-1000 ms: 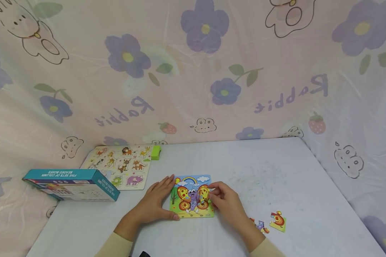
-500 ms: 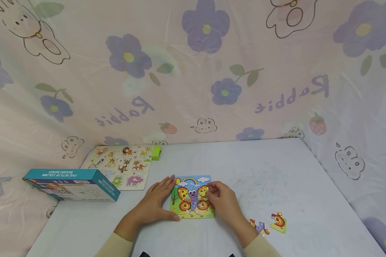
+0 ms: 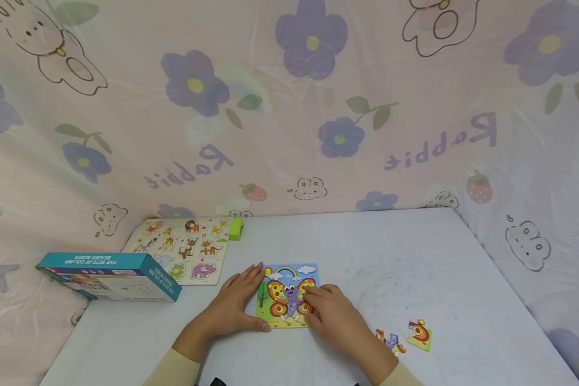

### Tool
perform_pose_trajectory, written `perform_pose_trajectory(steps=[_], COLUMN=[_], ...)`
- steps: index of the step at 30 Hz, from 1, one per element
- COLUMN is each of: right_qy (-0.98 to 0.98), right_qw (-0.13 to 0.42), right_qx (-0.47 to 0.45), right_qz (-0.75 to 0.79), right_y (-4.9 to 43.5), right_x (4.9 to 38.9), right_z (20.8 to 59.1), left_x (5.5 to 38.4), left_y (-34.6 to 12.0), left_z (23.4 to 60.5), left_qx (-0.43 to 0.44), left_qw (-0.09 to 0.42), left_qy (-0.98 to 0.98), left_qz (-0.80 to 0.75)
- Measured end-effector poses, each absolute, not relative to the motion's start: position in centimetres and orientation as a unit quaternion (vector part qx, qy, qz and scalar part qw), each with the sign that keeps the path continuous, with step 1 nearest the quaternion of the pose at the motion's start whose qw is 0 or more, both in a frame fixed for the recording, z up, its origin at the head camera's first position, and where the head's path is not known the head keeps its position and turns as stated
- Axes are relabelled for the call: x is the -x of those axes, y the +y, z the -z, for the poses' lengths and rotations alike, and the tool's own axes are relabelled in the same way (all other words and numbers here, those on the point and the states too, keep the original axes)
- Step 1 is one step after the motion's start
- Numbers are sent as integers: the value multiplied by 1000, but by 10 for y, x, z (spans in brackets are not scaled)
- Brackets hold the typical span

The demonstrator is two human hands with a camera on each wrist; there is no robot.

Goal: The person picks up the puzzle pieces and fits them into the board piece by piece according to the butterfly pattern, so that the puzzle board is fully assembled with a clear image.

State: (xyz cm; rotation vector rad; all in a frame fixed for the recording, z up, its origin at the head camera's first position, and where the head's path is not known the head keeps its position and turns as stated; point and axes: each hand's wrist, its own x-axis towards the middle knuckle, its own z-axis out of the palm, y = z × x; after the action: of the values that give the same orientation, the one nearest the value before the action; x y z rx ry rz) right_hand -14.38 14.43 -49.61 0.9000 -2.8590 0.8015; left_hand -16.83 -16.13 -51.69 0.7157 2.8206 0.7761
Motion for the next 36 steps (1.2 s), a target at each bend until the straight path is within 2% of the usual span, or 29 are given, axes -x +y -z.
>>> perform_pose_trajectory(steps=[8, 15, 23, 36], right_qy=[-928, -889, -792, -718], right_qw=[-23, -58, -41, -32], right_qx=[-294, -243, -217, -277], right_qz=[-225, -384, -569, -638], right_y=[146, 164, 206, 283], right_x=[139, 138, 135, 128], right_z=[495, 496, 488, 481], left_x=[168, 168, 169, 168], left_y=[-161, -161, -161, -161], left_z=[518, 518, 519, 518], left_qx=[-234, -237, -235, -237], left_qw=[64, 62, 63, 62], left_qy=[937, 936, 938, 936], left_qz=[-250, -255, -246, -253])
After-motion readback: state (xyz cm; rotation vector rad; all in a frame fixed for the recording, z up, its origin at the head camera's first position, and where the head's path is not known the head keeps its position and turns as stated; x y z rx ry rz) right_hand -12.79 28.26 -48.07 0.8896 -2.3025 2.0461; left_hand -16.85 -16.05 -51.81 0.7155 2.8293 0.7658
